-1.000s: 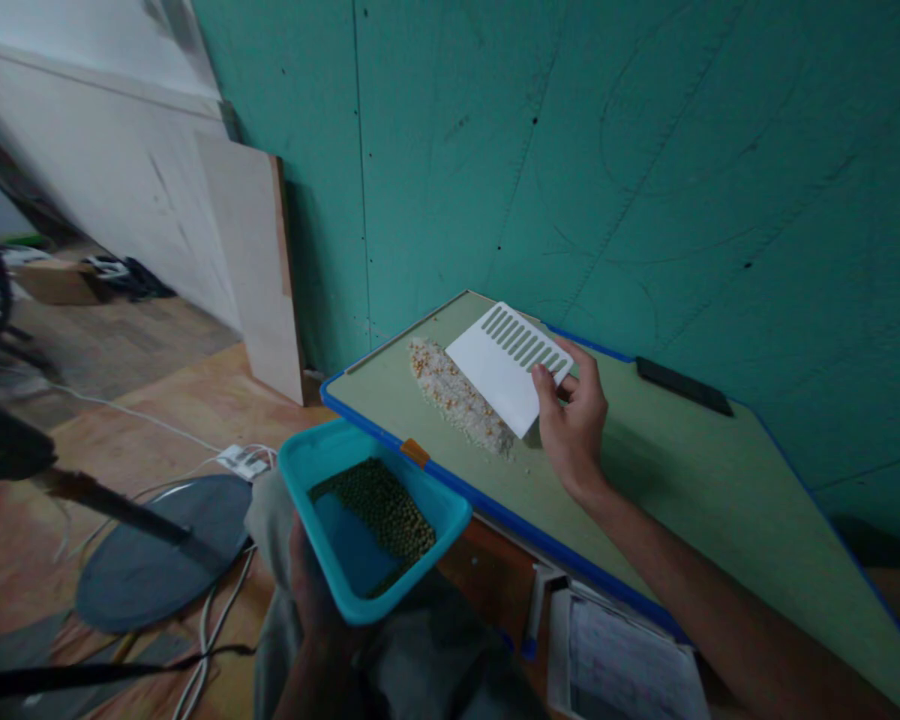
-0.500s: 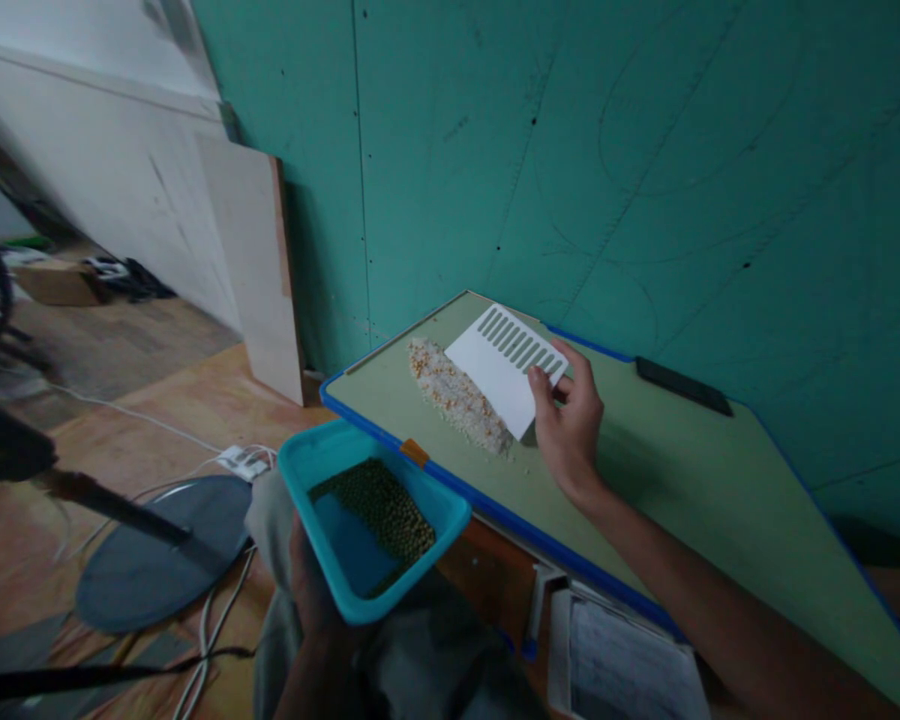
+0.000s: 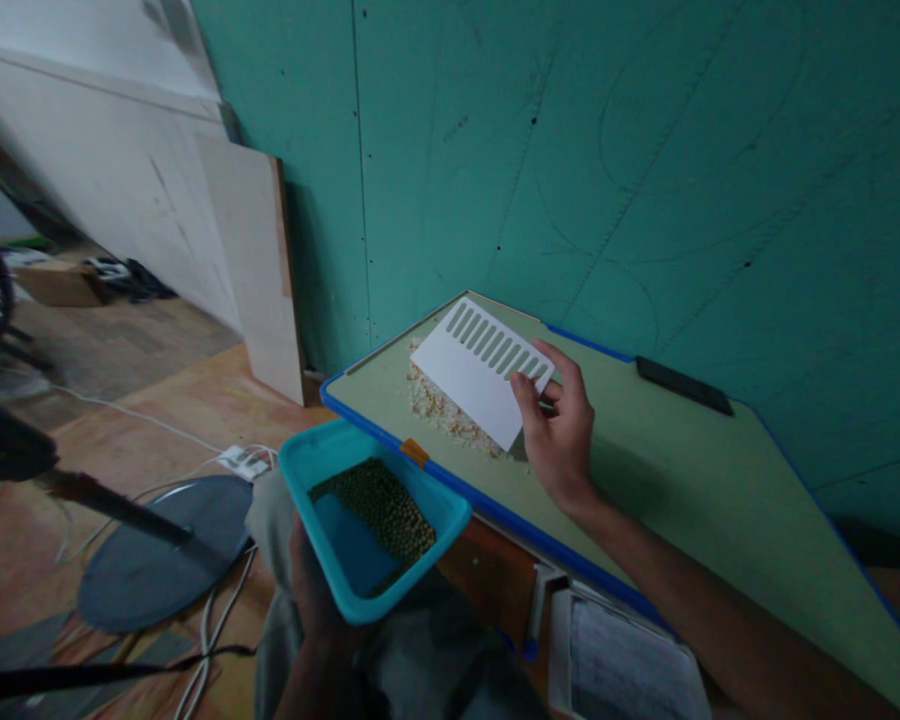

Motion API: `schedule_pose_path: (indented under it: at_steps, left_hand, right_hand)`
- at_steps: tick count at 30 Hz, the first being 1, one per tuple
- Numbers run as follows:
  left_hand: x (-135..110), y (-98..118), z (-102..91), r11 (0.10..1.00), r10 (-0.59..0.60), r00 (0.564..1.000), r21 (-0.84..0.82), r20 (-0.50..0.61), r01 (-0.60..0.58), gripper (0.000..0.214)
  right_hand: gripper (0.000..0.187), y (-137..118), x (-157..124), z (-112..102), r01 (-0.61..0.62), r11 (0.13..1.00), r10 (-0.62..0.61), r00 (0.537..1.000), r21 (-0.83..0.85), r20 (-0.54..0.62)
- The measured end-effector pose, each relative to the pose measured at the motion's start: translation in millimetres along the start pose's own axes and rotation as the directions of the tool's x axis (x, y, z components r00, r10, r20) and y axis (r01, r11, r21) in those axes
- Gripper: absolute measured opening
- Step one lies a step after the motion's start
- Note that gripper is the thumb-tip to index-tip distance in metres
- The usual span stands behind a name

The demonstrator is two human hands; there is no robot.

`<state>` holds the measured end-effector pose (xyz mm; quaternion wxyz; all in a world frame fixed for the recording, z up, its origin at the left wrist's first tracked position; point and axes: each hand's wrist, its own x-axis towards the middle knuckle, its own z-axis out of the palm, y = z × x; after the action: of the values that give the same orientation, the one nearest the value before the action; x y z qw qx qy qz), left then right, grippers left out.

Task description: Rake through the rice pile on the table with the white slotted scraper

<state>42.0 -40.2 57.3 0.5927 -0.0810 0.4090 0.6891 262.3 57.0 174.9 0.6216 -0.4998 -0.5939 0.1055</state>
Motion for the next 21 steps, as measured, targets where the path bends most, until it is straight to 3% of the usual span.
schedule_pose_path:
  at_steps: [6, 12, 21]
  left_hand:
    - [-0.6, -1.2, 3.8, 0.999, -0.039, 0.999, 0.022, -0.003, 0.039, 0.047]
    - [-0.8, -1.1, 4.2, 0.995, -0.078, 0.997, -0.060, 0.016, 0.079, 0.031]
    - [-6.3, 1.1, 7.0, 0.998, -0.051, 0.999, -0.028, 0.015, 0.052, 0.029]
  right_hand:
    - [0.056, 5.0, 1.6, -0.3, -0.009, 1.000, 0.009, 1.000, -0.007, -0.020]
    - [0.054, 3.0, 0.0, -0.9, 0.018, 1.000, -0.018, 1.000, -0.014, 0.003]
    - [0.054, -0.3, 0.1, -0.1, 0.009, 1.000, -0.010, 1.000, 0.016, 0.011]
